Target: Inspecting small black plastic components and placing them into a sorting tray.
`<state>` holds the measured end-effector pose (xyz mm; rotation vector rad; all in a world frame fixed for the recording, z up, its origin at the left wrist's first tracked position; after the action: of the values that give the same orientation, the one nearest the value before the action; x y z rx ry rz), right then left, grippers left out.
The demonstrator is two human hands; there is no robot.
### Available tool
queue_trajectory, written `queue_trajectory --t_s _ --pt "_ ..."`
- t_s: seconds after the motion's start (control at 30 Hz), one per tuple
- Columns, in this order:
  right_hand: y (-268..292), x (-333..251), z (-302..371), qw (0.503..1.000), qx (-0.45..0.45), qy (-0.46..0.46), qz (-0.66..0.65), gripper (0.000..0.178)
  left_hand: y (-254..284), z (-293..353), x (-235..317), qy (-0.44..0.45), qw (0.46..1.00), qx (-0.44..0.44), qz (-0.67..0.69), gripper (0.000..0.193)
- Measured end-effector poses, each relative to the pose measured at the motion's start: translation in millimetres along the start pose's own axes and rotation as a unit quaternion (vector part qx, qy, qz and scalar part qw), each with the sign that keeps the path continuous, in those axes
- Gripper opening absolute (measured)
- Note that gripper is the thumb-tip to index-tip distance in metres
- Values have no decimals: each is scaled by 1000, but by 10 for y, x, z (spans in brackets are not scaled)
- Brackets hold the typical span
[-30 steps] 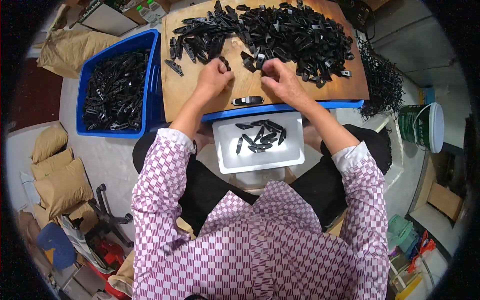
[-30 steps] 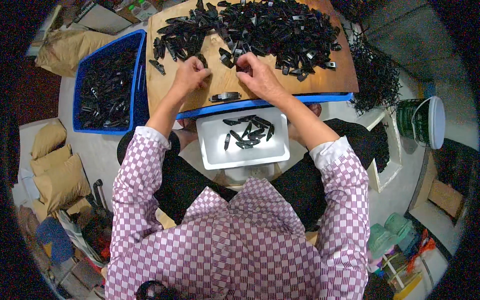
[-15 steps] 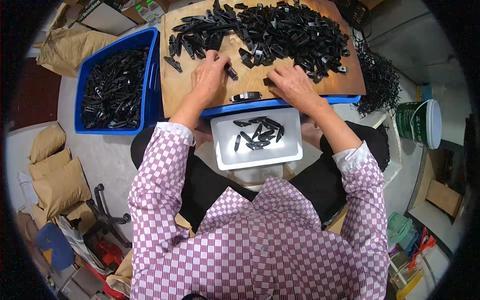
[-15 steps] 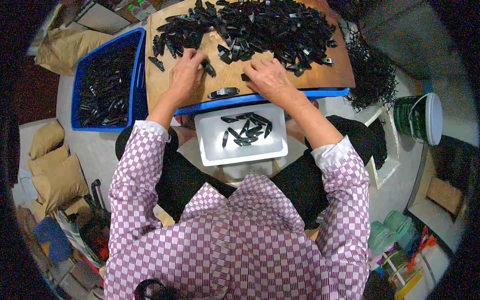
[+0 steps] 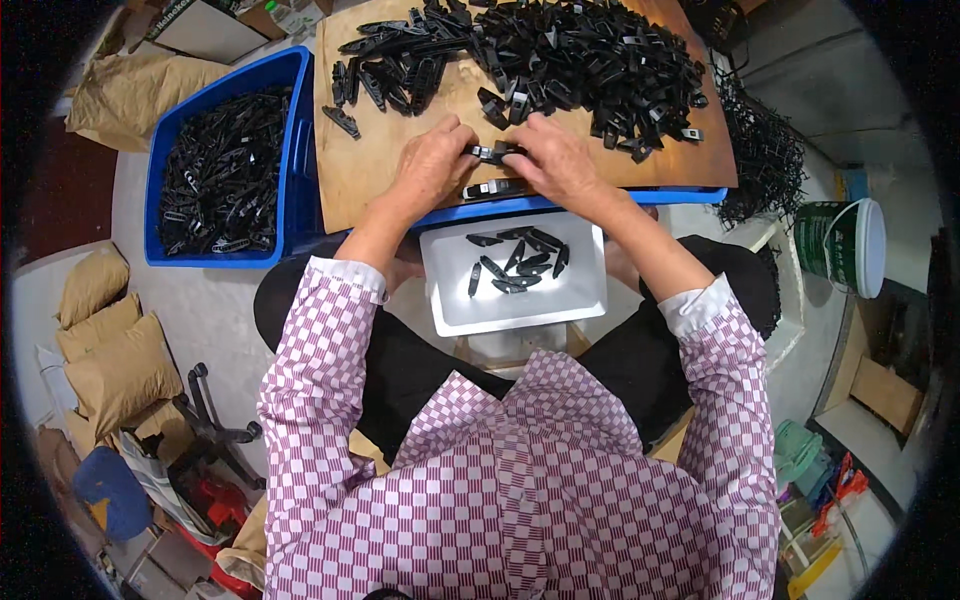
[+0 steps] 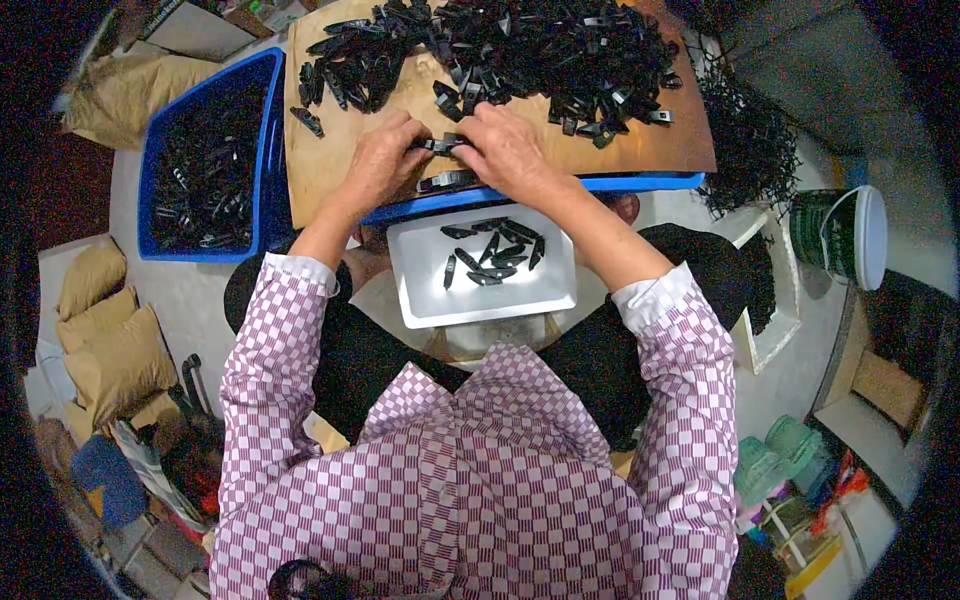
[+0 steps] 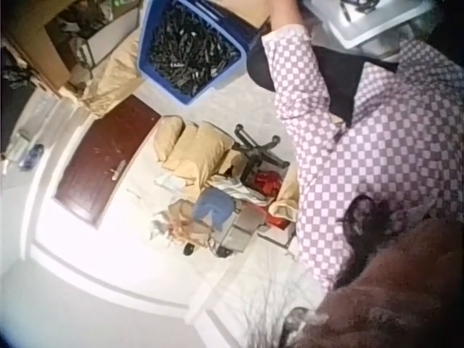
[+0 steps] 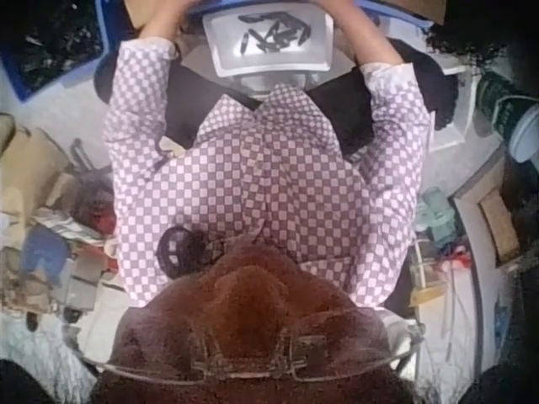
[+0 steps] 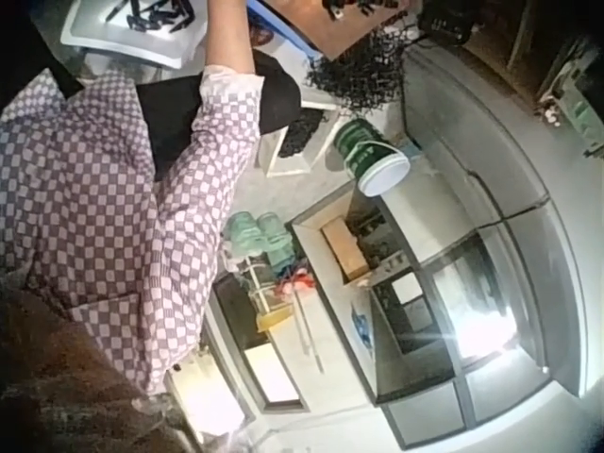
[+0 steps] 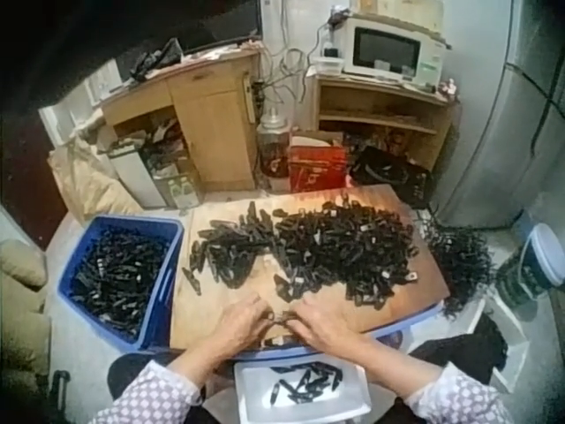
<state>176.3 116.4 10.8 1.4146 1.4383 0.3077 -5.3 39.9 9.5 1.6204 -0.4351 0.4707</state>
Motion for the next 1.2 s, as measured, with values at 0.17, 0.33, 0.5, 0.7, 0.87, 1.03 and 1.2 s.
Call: queue_trajectory --t_s 0.17,0.33,0.5,0.7,0.87,1.03,1.2 --pt "34 -8 -24 996 -87 -9 28 16 -1 -20 5 -11 1000 -4 28 16" --pt "41 -13 -11 989 -126 -70 23 17 29 -34 -12 -10 1000 -22 16 16" --pt "-201 -24 -28 994 -96 -38 31 18 26 -20 31 -33 999 -33 7 16" --pt "-164 14 -226 990 -135 -24 35 24 9 31 -9 -19 999 -26 -12 16" --pt "23 72 -424 990 -122 -48 47 33 -6 273 225 -13 997 -72 2 22" --pt "-78 85 -496 986 -90 -79 117 35 173 93 -14 87 996 -30 -19 34" --pt "-227 26 -497 976 -78 -65 194 34 420 -389 -300 184 969 148 -73 42"
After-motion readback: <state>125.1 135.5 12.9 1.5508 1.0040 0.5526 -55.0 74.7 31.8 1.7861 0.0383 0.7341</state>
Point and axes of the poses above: each hand's wrist, its own z-axis away from the middle knuckle, its own y-axis out of the back of the hand, x = y × z, the point moved 2 cm from there along -z, towards the middle knuckle, and after that the axes turned 5 degrees about y, right-handed, at the moved point
